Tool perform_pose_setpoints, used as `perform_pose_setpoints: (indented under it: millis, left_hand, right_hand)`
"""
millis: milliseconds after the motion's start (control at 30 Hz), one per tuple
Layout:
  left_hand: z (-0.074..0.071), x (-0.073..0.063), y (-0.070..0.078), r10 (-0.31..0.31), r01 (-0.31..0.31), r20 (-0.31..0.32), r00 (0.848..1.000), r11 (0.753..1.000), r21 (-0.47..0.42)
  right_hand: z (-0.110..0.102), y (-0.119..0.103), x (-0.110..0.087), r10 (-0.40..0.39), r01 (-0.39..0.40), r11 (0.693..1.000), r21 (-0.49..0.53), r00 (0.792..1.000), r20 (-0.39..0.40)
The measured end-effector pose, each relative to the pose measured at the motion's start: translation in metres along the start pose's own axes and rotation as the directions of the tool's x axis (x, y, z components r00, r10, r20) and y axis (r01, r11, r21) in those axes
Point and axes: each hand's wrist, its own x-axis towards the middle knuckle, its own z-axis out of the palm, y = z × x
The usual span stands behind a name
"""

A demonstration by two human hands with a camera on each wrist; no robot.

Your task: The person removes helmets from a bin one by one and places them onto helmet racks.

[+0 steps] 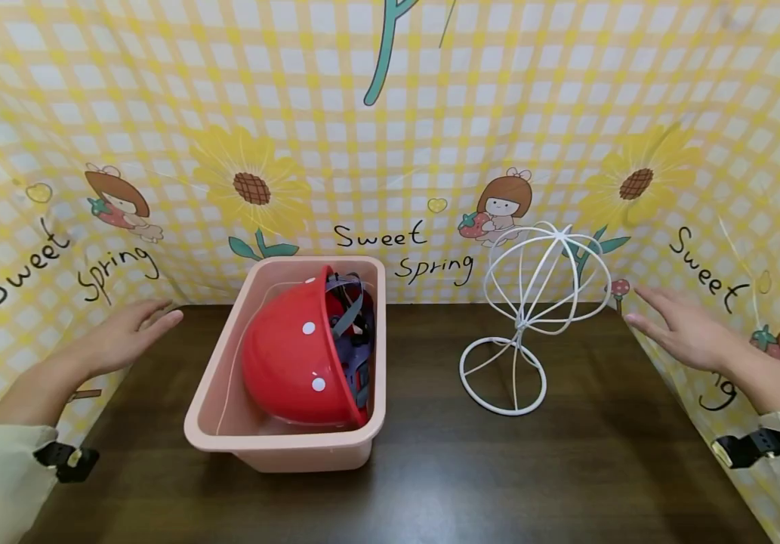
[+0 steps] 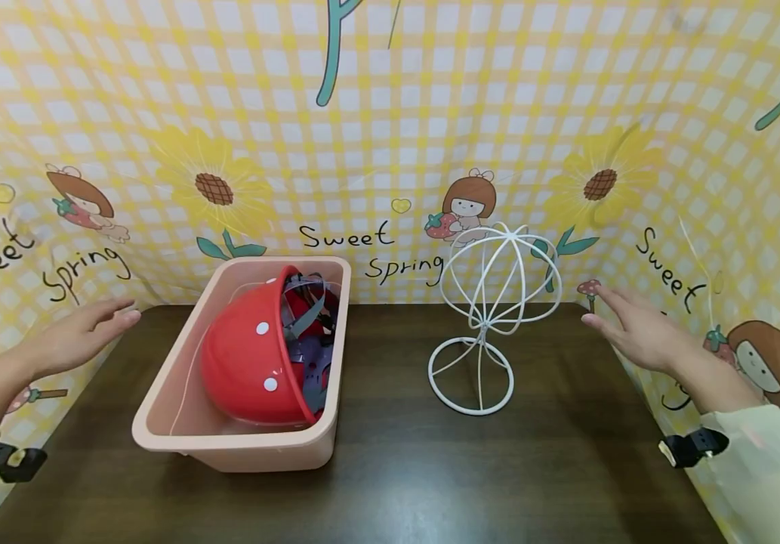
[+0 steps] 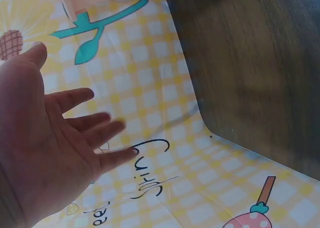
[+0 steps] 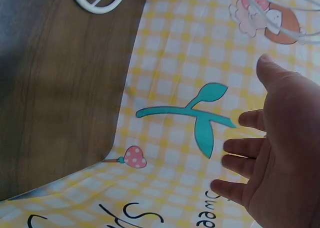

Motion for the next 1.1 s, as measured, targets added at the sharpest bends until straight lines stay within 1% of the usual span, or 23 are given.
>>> perform_pose_setpoints:
  millis: [100, 200, 267, 333, 400, 467, 533, 633, 733, 800, 833, 900, 967, 1100]
  left_hand:
    - [0.002, -0.003, 0.005, 0.018, -0.018, 0.006, 1.0, 1.0, -0.024]
    - [0.005, -0.007, 0.011, 0.016, -0.015, 0.019, 1.0, 0.998, -0.058]
    - [0.007, -0.01, 0.014, 0.014, -0.013, 0.02, 1.0, 0.996, -0.089]
    - [0.009, -0.011, 0.018, 0.016, -0.011, 0.033, 0.999, 0.989, -0.148]
    - [0.011, -0.013, 0.021, 0.012, 0.002, 0.06, 0.998, 0.974, -0.227]
    - [0.013, -0.014, 0.024, 0.003, 0.031, 0.108, 0.994, 0.949, -0.313]
    - [0.015, -0.016, 0.028, -0.006, 0.075, 0.172, 0.985, 0.914, -0.398]
    - [0.019, -0.017, 0.032, 0.01, 0.121, 0.246, 0.969, 0.851, -0.51]
    - [0.022, -0.017, 0.038, 0.05, 0.154, 0.301, 0.952, 0.774, -0.614]
    - [0.024, -0.017, 0.042, 0.077, 0.167, 0.325, 0.943, 0.736, -0.657]
    - [0.025, -0.016, 0.044, 0.089, 0.171, 0.333, 0.939, 0.72, -0.672]
    - [0.025, -0.015, 0.047, 0.104, 0.177, 0.342, 0.934, 0.698, -0.694]
    - [0.026, -0.015, 0.049, 0.108, 0.181, 0.344, 0.933, 0.685, -0.705]
    - [0.03, -0.013, 0.05, 0.108, 0.186, 0.339, 0.934, 0.664, -0.724]
  right_hand:
    - [0.0, -0.008, -0.005, 0.003, -0.004, 0.999, 0.035, 1.0, 0.031]
    - [0.002, -0.017, -0.01, 0.004, -0.008, 0.998, 0.064, 0.998, 0.06]
    - [0.005, -0.025, -0.012, -0.007, 0.002, 0.996, 0.084, 0.998, 0.063]
    - [0.007, -0.032, -0.014, -0.027, 0.021, 0.994, 0.104, 0.998, 0.061]
    - [0.01, -0.04, -0.016, -0.048, 0.041, 0.992, 0.122, 0.997, 0.055]
    - [0.013, -0.048, -0.019, -0.073, 0.066, 0.989, 0.134, 0.996, 0.047]
    - [0.018, -0.056, -0.021, -0.098, 0.091, 0.986, 0.139, 0.994, 0.043]
    - [0.026, -0.069, -0.025, -0.13, 0.121, 0.98, 0.158, 0.99, 0.049]
    - [0.032, -0.082, -0.027, -0.169, 0.158, 0.972, 0.175, 0.984, 0.049]
    - [0.035, -0.091, -0.028, -0.204, 0.191, 0.961, 0.2, 0.978, 0.044]
    - [0.037, -0.095, -0.027, -0.223, 0.209, 0.954, 0.215, 0.974, 0.041]
    - [0.041, -0.104, -0.026, -0.258, 0.241, 0.936, 0.257, 0.966, 0.033]
    - [0.045, -0.112, -0.024, -0.286, 0.263, 0.914, 0.309, 0.958, 0.03]
    - [0.054, -0.128, -0.02, -0.327, 0.281, 0.867, 0.411, 0.944, 0.044]
